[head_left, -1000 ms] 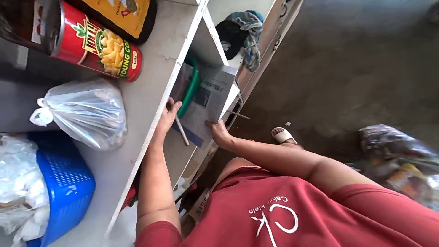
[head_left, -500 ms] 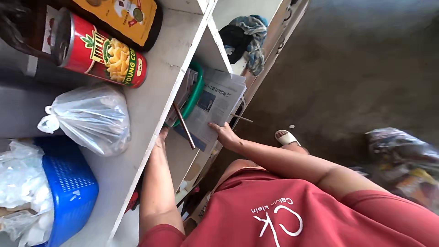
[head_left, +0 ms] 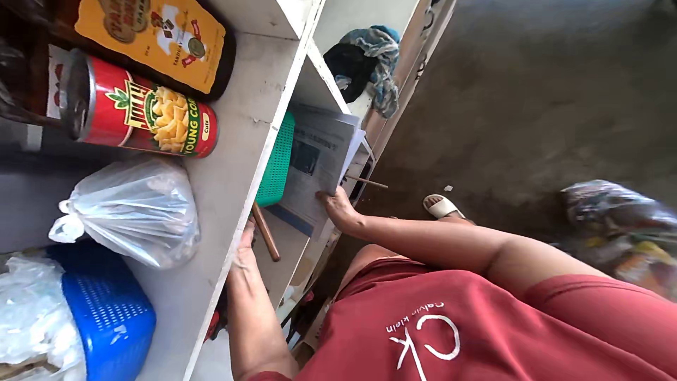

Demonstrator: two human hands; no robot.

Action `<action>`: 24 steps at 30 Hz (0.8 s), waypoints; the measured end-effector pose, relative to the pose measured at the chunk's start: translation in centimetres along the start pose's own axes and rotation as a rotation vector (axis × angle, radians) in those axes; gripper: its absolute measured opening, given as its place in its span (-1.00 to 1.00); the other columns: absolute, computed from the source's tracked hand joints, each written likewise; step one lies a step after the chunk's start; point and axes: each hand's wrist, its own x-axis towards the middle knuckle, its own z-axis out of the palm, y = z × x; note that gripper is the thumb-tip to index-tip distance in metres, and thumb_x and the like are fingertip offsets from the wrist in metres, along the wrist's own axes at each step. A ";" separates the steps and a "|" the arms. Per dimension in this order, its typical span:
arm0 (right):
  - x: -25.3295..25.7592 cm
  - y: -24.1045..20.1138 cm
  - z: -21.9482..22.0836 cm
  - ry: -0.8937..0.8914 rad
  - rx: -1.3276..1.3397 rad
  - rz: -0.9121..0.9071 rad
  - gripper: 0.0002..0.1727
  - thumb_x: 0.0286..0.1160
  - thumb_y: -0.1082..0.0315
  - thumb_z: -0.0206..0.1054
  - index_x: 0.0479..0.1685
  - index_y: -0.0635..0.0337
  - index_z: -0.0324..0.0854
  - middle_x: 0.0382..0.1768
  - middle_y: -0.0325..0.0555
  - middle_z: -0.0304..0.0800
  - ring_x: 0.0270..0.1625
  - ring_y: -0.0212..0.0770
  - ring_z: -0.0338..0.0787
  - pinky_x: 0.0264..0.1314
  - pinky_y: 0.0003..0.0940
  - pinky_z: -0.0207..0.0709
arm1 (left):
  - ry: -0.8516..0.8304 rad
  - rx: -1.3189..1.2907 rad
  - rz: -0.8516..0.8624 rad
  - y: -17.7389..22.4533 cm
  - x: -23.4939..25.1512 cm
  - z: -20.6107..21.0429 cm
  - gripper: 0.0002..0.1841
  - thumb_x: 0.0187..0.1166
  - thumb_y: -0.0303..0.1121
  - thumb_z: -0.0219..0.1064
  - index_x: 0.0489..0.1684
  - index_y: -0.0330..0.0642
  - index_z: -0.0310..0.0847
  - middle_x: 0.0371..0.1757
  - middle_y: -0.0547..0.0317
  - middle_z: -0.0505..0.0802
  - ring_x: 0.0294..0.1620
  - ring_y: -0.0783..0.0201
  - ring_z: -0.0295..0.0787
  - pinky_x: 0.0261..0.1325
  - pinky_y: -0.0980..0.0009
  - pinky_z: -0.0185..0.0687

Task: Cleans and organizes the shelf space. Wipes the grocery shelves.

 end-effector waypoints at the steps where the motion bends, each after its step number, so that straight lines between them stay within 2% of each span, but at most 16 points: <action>1: 0.5 -0.9 0.8 -0.007 -0.024 0.005 -0.77 0.76 0.44 0.13 0.23 0.33 0.54 -0.05 0.10 0.74 -0.05 -0.15 0.78 0.05 -0.15 0.68 | 0.028 -0.012 0.002 -0.1 -0.4 0.3 -0.66 0.92 -0.27 -0.31 0.12 -0.13 0.43 -0.11 0.09 0.74 -0.11 0.17 0.78 -0.05 0.15 0.81; 3: 3.1 -1.8 2.5 -0.037 -0.064 -0.064 -0.71 0.73 0.47 0.13 0.32 0.33 0.52 0.09 0.14 0.75 0.11 -0.11 0.78 0.22 -0.09 0.66 | 0.074 -0.007 -0.009 -0.4 -0.7 0.8 -0.69 0.90 -0.28 -0.19 0.11 -0.17 0.48 -0.12 0.04 0.76 -0.10 0.14 0.77 -0.05 0.11 0.79; 5: 6.2 -1.2 4.0 -0.036 -0.004 -0.122 -0.67 0.63 0.54 0.17 0.33 0.39 0.53 0.12 0.15 0.77 0.19 -0.14 0.78 0.33 -0.14 0.64 | 0.072 0.031 -0.011 -1.3 -0.4 1.0 -0.78 0.84 -0.35 -0.03 0.09 -0.16 0.54 -0.10 0.06 0.79 -0.09 0.18 0.78 -0.03 0.17 0.79; 8: 6.6 -0.6 4.2 -0.051 0.126 -0.080 -0.75 0.72 0.39 0.19 0.25 0.24 0.57 -0.05 -0.01 0.79 -0.04 -0.26 0.79 0.07 -0.24 0.70 | 0.101 -0.004 -0.009 -2.8 0.8 1.3 -0.85 0.76 -0.44 0.13 0.09 -0.22 0.58 -0.08 0.02 0.81 -0.06 0.17 0.81 -0.02 0.19 0.81; 9: 5.9 -0.4 3.3 -0.103 0.108 -0.041 -0.73 0.77 0.30 0.15 0.31 0.13 0.53 -0.04 -0.03 0.78 -0.09 -0.23 0.79 -0.02 -0.21 0.70 | 0.109 0.000 -0.003 -3.2 1.2 1.4 -0.85 0.74 -0.47 0.15 0.08 -0.24 0.58 -0.09 0.00 0.82 -0.07 0.16 0.82 -0.01 0.20 0.83; 10: 5.2 -0.3 2.0 -0.170 0.096 -0.002 -0.67 0.78 0.27 0.11 0.41 0.08 0.47 0.03 -0.02 0.77 -0.05 -0.19 0.80 -0.01 -0.15 0.71 | 0.102 0.018 -0.001 -3.8 1.6 1.4 -0.84 0.74 -0.48 0.13 0.11 -0.26 0.56 -0.07 -0.01 0.81 -0.05 0.16 0.80 0.04 0.19 0.81; 12: 4.1 0.0 -1.1 -0.264 0.052 0.024 -0.55 0.74 0.31 0.14 0.57 0.15 0.36 0.15 0.08 0.78 0.02 -0.06 0.86 0.10 -0.07 0.78 | 0.095 0.092 -0.005 -5.3 2.2 1.3 -0.76 0.71 -0.52 0.13 0.25 -0.34 0.51 0.05 -0.06 0.77 0.05 0.14 0.74 0.16 0.17 0.75; 14: 2.7 -0.3 -5.4 -0.261 -0.138 -0.149 -0.55 0.72 0.37 0.15 0.52 0.36 0.43 0.09 0.09 0.84 0.02 -0.14 0.91 0.16 -0.21 0.82 | 0.089 0.153 0.043 -6.6 2.4 1.8 -0.72 0.70 -0.54 0.14 0.31 -0.37 0.48 0.10 -0.07 0.75 0.09 0.15 0.72 0.19 0.16 0.73; 15: 2.6 -0.8 -7.7 -0.185 -0.286 -0.347 -0.62 0.71 0.41 0.14 0.39 0.43 0.55 0.05 0.04 0.87 0.04 -0.24 0.90 0.20 -0.31 0.79 | 0.085 0.159 0.068 -6.9 2.5 2.0 -0.73 0.69 -0.55 0.14 0.28 -0.36 0.49 0.08 -0.05 0.76 0.06 0.17 0.74 0.16 0.18 0.74; 16: 3.2 -1.9 -10.0 -0.074 -0.444 -0.557 -0.65 0.66 0.45 0.15 0.29 0.42 0.65 0.10 0.02 0.87 0.14 -0.26 0.86 0.32 -0.31 0.72 | 0.087 0.156 0.085 -7.1 2.4 2.3 -0.74 0.68 -0.56 0.14 0.26 -0.36 0.51 0.05 -0.04 0.77 0.03 0.18 0.75 0.14 0.19 0.75; 17: 4.6 -3.6 -12.2 0.047 -0.588 -0.712 -0.66 0.60 0.47 0.20 0.26 0.37 0.69 0.19 0.06 0.84 0.28 -0.17 0.80 0.43 -0.19 0.65 | 0.084 0.157 0.093 -7.1 2.3 2.4 -0.74 0.69 -0.55 0.13 0.27 -0.33 0.51 0.04 -0.01 0.77 0.03 0.20 0.75 0.13 0.20 0.75; 18: 6.3 -5.8 -13.9 0.146 -0.716 -0.781 -0.62 0.56 0.45 0.25 0.32 0.36 0.66 0.33 0.17 0.74 0.44 0.02 0.69 0.54 -0.01 0.54 | 0.085 0.164 0.105 -7.2 2.2 2.6 -0.75 0.69 -0.54 0.12 0.26 -0.32 0.51 0.03 0.01 0.78 0.01 0.22 0.76 0.11 0.21 0.76; 20: 10.8 -10.4 -16.0 0.286 -0.908 -0.776 -0.48 0.51 0.35 0.37 0.47 0.30 0.56 0.59 0.36 0.44 0.68 0.35 0.38 0.66 0.25 0.32 | 0.087 0.166 0.130 -7.3 1.7 2.9 -0.73 0.74 -0.50 0.10 0.32 -0.32 0.50 0.09 0.00 0.77 0.07 0.21 0.75 0.18 0.20 0.73; 22: 16.1 -13.4 -16.1 0.331 -1.048 -0.698 -0.32 0.46 0.15 0.45 0.62 0.13 0.47 0.76 0.40 0.14 0.81 0.45 0.06 0.77 0.39 0.05 | 0.103 0.128 0.146 -7.7 1.0 3.4 -0.68 0.83 -0.39 0.03 0.44 -0.27 0.45 0.23 0.01 0.74 0.21 0.22 0.70 0.30 0.20 0.68; 24: 21.3 -13.0 -16.0 0.282 -1.254 -0.696 -0.14 0.40 -0.21 0.43 0.74 -0.11 0.37 0.81 0.44 -0.02 0.85 0.52 -0.11 0.79 0.53 -0.25 | 0.104 0.083 0.129 -8.4 0.0 3.6 -0.57 0.91 -0.18 -0.13 0.60 -0.14 0.34 0.37 0.06 0.68 0.34 0.23 0.65 0.37 0.17 0.63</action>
